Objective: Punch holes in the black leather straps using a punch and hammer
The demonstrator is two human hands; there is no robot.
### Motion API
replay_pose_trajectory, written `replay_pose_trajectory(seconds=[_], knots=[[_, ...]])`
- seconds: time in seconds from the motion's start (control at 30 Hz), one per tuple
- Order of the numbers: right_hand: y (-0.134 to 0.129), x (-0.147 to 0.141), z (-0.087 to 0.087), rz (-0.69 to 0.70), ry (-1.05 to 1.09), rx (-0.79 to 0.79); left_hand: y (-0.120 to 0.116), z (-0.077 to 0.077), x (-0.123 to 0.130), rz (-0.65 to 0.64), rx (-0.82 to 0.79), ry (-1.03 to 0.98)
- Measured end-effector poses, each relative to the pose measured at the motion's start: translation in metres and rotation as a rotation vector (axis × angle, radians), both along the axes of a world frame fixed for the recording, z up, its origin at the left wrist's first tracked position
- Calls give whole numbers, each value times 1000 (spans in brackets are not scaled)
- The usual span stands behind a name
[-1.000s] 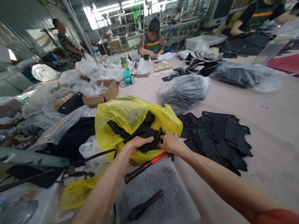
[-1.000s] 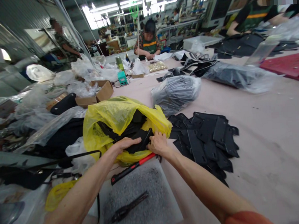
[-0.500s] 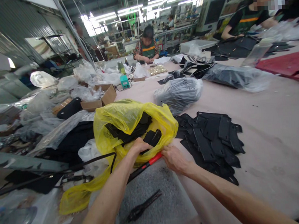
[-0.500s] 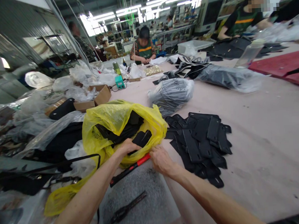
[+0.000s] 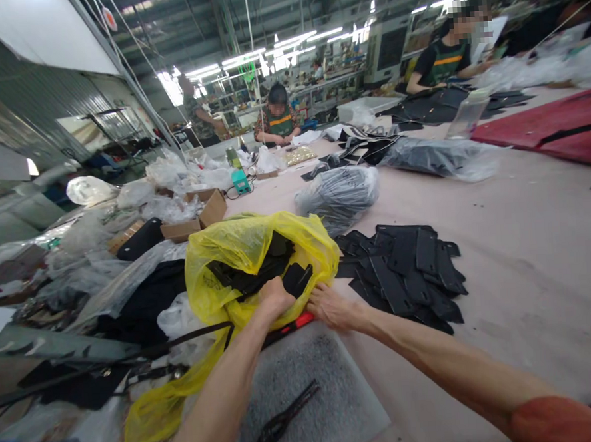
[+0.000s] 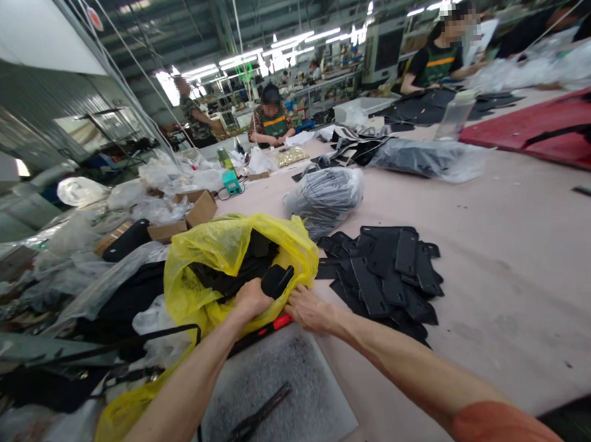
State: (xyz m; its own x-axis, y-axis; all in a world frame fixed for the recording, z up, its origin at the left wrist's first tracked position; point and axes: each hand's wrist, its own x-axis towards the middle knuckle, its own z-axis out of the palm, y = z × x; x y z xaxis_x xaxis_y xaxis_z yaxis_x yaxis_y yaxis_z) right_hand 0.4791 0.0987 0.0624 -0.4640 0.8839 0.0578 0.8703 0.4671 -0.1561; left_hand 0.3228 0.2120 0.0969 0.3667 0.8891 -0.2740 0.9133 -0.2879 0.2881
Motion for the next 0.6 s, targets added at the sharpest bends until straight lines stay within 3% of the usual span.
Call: replay_pose_trajectory(seconds=[0.13, 0.33, 0.5, 0.6], knots=[[-30, 21, 12, -76, -86, 124, -4, 16, -21, 56, 213, -16], [-102, 53, 18, -377, -66, 97, -5, 50, -52, 198, 325, -381], [-162, 86, -22, -663, -29, -13, -11, 83, -72, 416, 436, -666], [-189, 99, -51, -732, -32, -40, -15, 93, -84, 490, 434, -849]])
